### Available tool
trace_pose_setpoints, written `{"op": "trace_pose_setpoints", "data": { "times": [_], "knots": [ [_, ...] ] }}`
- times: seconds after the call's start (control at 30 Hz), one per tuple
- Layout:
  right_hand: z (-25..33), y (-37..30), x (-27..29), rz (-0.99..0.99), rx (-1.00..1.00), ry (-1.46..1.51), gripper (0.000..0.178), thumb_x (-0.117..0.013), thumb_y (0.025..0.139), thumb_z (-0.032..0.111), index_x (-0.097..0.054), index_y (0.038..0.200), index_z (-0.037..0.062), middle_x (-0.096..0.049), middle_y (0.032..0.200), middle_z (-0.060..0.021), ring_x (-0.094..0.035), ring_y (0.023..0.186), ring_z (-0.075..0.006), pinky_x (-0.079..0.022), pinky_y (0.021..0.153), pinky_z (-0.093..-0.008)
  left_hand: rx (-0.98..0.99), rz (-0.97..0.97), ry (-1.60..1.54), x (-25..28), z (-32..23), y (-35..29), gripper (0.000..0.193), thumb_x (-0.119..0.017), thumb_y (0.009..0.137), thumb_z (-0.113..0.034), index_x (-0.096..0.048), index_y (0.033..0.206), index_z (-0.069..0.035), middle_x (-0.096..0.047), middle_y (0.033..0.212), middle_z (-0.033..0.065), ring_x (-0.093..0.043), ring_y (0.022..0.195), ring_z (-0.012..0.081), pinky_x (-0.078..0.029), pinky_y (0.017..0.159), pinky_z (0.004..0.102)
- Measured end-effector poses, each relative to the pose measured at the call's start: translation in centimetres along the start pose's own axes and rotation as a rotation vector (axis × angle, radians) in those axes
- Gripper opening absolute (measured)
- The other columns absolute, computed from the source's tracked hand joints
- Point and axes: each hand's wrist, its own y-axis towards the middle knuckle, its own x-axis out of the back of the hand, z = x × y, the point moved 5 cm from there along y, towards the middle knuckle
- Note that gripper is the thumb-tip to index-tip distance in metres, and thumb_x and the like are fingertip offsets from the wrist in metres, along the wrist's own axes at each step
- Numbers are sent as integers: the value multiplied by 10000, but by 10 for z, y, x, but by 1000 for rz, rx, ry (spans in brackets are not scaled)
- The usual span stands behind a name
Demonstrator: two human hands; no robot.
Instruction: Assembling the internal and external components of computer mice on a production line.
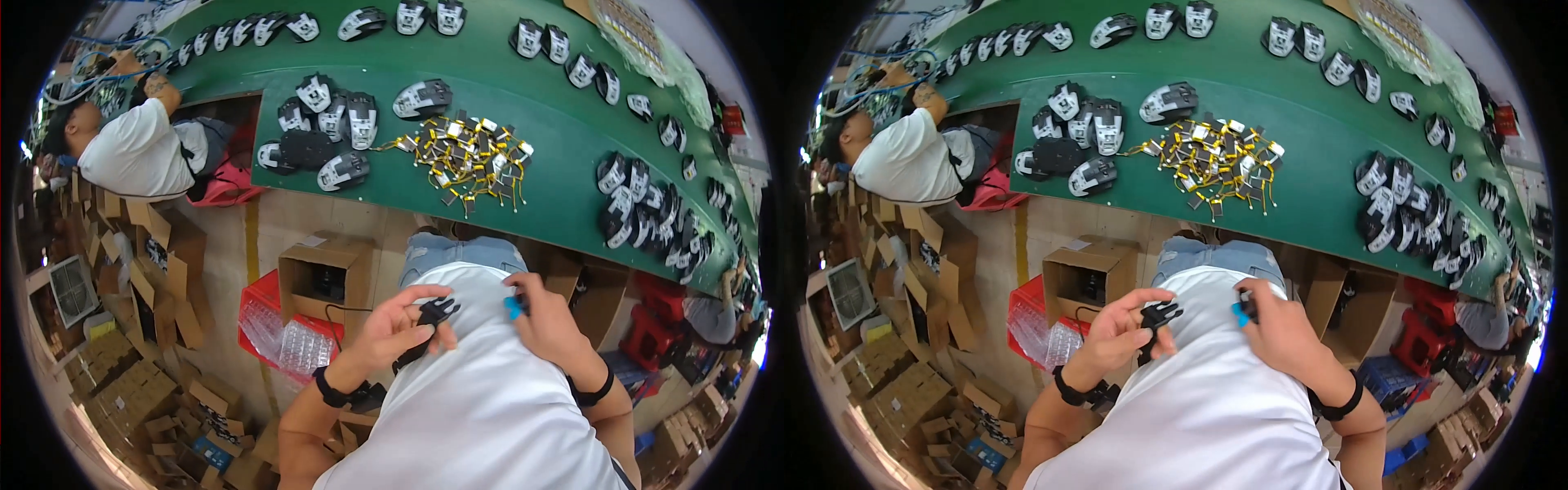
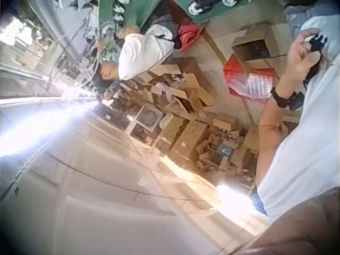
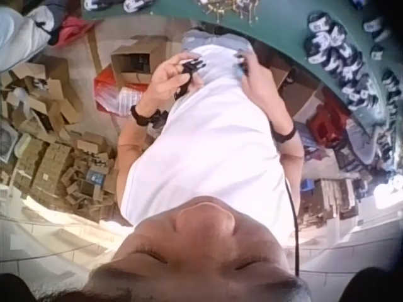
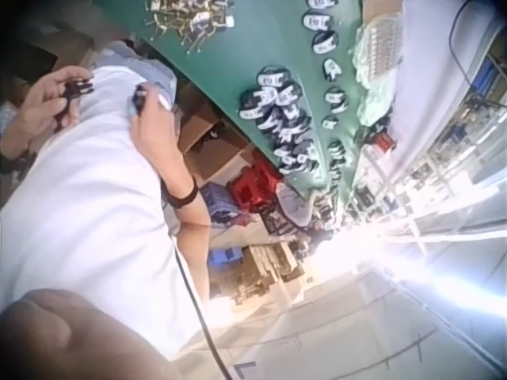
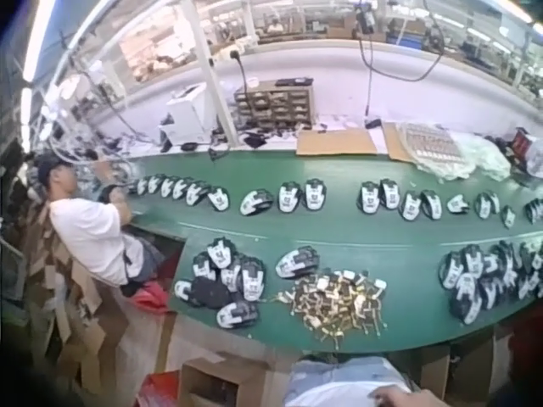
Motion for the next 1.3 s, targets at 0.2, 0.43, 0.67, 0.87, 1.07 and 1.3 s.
{"op": "trace_pose_setpoints", "data": {
  "times": [0.2,0.43,0.67,0.87,1.07,1.3],
  "knots": [
    [16,0,-43,285,78,-28,281,-572,845,110,-438,1057,-17,-604,755,-249,-589,723,-448,-461,638,-480,126,-70,120,12,10,-19,226,-536,934,-90,-472,1140,-25,-535,726,7,-477,634,57,-365,570,201],
    [23,5,-66,289,135,-247,229,-540,795,80,-424,947,-46,-601,626,-243,-599,552,-417,-487,517,-494,114,-326,-195,18,17,-9,163,-500,935,-96,-414,1073,-95,-365,617,-41,-302,499,48,-259,477,215],
    [26,-4,-69,142,176,-358,223,-530,776,61,-420,929,-59,-603,607,-228,-600,509,-407,-486,452,-481,157,-250,-113,10,25,-4,137,-490,953,-113,-416,1066,-92,-383,605,-27,-363,507,70,-297,493,223],
    [25,1,-66,250,169,-386,251,-540,769,64,-424,965,-41,-607,615,-202,-611,537,-391,-495,477,-460,228,-184,-65,13,21,1,144,-526,924,-96,-427,1029,-90,-408,627,-28,-364,490,63,-301,474,224],
    [26,-4,-61,166,187,-327,234,-531,765,48,-423,957,-30,-607,612,-197,-609,539,-385,-480,467,-453,180,-165,-154,20,20,0,127,-502,954,-122,-419,1041,-83,-411,626,-11,-389,536,77,-310,507,231],
    [19,-1,-67,143,199,-378,211,-528,767,41,-439,951,-13,-607,610,-168,-610,532,-365,-487,465,-440,207,-208,-25,12,23,-2,122,-525,922,-85,-430,999,-93,-397,667,-31,-361,513,66,-297,474,234]
  ]
}}
